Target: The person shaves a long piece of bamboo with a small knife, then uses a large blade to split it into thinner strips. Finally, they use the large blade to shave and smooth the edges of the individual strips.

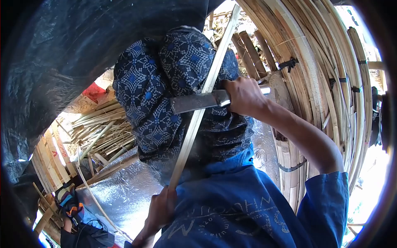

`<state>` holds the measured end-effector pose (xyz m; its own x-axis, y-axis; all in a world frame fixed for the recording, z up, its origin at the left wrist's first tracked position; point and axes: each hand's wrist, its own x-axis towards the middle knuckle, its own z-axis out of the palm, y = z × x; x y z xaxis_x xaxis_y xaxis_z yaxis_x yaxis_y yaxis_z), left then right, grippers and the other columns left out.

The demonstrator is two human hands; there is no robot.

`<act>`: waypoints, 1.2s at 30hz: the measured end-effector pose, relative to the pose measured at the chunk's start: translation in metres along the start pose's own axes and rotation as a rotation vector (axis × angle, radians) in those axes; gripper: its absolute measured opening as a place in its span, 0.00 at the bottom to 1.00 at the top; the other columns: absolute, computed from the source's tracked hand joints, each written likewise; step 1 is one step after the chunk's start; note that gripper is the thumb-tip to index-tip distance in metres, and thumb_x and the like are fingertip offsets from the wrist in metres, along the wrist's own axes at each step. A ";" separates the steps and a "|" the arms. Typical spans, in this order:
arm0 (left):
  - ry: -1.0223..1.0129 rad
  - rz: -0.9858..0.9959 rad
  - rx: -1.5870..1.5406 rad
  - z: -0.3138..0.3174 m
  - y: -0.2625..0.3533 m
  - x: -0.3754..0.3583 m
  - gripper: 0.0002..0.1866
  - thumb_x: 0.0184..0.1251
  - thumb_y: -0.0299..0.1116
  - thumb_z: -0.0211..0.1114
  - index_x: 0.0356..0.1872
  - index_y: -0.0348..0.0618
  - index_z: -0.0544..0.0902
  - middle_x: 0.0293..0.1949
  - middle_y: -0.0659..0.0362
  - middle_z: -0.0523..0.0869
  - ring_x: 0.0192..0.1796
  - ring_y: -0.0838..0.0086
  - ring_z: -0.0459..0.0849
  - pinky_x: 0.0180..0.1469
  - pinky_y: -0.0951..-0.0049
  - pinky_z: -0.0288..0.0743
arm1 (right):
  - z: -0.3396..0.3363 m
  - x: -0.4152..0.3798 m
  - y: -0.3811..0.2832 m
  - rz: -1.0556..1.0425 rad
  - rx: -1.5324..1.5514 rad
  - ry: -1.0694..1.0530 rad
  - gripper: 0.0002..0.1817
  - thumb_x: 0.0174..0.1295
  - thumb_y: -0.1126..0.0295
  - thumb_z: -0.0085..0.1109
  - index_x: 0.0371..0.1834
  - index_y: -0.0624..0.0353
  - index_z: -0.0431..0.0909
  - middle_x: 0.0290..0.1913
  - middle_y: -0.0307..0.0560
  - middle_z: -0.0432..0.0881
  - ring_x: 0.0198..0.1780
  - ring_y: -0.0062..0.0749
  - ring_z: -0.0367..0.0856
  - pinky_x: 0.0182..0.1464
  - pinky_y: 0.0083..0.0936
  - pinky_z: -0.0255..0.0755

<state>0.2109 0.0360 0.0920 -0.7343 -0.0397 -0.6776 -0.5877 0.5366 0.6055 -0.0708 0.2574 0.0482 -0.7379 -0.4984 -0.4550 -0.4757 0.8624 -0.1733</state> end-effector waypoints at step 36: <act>-0.164 0.170 -0.229 0.003 0.048 0.130 0.14 0.77 0.34 0.49 0.31 0.36 0.73 0.19 0.54 0.77 0.20 0.65 0.78 0.25 0.69 0.68 | 0.022 -0.002 0.037 0.063 0.193 0.039 0.10 0.44 0.74 0.62 0.30 0.61 0.74 0.19 0.52 0.79 0.20 0.46 0.80 0.23 0.40 0.71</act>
<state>0.0879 0.0591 0.0322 -0.7752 0.1802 -0.6055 -0.5358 0.3202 0.7813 -0.0762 0.2926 0.0236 -0.7832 -0.4430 -0.4363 -0.3304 0.8910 -0.3114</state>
